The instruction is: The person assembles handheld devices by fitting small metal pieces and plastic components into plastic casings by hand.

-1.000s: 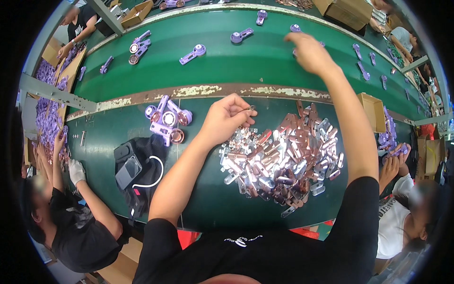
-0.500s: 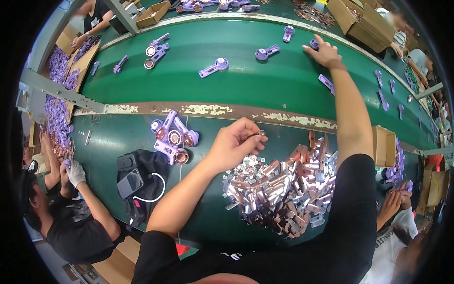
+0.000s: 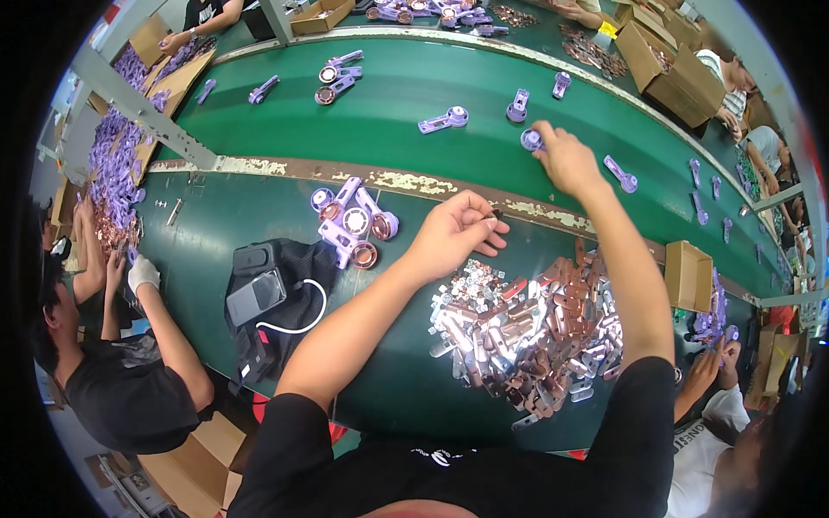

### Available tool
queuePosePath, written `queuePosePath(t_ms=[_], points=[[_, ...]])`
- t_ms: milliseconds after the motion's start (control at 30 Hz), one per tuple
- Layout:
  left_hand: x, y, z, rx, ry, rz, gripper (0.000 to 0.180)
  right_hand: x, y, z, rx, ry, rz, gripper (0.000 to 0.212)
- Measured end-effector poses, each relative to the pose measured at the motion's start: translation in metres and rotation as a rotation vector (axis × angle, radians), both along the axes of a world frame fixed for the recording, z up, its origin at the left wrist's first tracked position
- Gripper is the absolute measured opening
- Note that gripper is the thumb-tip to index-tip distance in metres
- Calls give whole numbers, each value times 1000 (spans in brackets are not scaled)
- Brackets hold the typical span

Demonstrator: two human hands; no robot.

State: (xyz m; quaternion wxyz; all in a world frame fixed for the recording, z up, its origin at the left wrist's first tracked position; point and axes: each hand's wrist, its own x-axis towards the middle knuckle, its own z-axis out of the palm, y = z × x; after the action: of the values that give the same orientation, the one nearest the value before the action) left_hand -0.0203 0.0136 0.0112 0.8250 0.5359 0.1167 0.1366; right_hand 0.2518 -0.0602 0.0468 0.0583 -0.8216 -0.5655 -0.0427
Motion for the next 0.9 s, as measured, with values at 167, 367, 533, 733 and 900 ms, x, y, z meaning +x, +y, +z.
queuePosePath(t_ms=[167,367,533,733,900], points=[[-2,-1,3,33,23,26,11,-26,11,-2,12,54,-195,42],[-1,-4,3,80,19,26,12,38,77,-6,-93,381,-775,81],[1,-8,7,99,53,15,11,33,127,9,-267,228,-688,101],[-6,-3,3,137,22,25,13,-8,118,-9,-129,150,-679,61],[0,-4,4,10,-27,42,12,-5,42,-5,19,136,-218,50]])
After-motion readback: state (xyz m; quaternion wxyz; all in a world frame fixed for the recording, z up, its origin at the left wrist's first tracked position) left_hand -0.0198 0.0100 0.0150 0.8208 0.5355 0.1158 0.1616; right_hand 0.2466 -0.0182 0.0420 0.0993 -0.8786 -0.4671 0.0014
